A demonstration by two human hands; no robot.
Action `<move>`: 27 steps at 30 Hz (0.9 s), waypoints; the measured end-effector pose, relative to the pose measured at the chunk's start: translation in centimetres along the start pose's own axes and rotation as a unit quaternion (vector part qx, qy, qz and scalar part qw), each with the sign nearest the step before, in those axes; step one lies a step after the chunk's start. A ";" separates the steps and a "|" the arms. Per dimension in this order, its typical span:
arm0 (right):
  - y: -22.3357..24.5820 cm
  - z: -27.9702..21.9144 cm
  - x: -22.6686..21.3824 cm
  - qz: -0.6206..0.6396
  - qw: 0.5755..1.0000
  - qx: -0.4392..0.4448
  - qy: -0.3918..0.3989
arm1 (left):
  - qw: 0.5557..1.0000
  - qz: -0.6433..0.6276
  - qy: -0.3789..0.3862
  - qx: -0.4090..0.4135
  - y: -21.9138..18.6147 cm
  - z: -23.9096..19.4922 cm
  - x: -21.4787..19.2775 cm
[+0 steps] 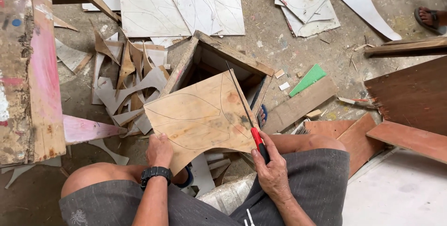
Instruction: Using a hand saw to cut out a leaf-shaped design from a thin wooden board.
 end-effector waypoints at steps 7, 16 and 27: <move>0.5 -0.4 -0.3 0.037 0.998 0.058 0.006 | 0.995 -0.094 -0.023 0.039 -0.2 1.1 0.1; -0.3 -0.4 0.3 -0.051 0.995 0.048 0.069 | 0.999 0.044 0.027 -0.003 0.9 0.1 0.0; 2.9 -1.6 -3.5 0.112 0.992 0.055 0.017 | 0.730 0.121 -0.265 0.618 -12.2 -0.4 4.2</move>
Point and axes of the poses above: each hand's wrist, its own z-axis towards the middle knuckle, its own x-axis out of the palm, y = z × x, the point moved 5 cm from there along z, towards the middle knuckle
